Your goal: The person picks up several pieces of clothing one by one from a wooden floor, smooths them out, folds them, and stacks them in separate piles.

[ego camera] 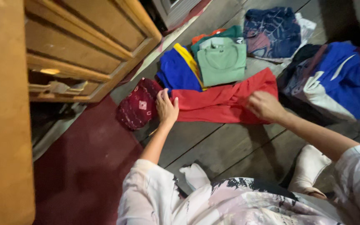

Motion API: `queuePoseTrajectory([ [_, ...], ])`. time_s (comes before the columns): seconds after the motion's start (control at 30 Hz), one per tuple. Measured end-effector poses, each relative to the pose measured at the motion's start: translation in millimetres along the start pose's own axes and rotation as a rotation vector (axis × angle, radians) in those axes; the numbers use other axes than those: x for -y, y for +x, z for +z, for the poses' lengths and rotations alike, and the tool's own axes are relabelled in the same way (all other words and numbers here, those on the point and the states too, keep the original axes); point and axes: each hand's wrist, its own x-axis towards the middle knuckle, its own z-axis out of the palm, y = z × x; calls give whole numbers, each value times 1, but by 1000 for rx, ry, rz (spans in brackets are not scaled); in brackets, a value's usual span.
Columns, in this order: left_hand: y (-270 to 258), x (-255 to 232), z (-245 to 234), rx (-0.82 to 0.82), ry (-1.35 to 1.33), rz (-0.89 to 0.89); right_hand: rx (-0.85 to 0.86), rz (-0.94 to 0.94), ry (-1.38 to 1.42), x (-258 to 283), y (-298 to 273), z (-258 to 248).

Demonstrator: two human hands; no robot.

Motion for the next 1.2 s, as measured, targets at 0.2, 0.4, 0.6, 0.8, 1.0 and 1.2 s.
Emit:
queuePoseTrajectory([
  [0.2, 8, 28, 36, 407, -62, -583, -79, 106, -260, -3, 38, 14],
  [0.4, -1, 23, 29, 158, -207, -323, -158, 322, -278, -3, 59, 40],
  [0.6, 12, 0, 26, 39, -351, -274, -425, 576, -305, -67, 39, 30],
  [0.8, 31, 20, 48, 107, -264, -399, -303, 604, -180, -102, 15, 48],
  [1.0, 18, 36, 57, -13, -450, -491, -426, 573, -106, -110, 7, 58],
  [1.2, 25, 48, 59, -91, -497, -757, -280, 754, -224, -114, 14, 48],
])
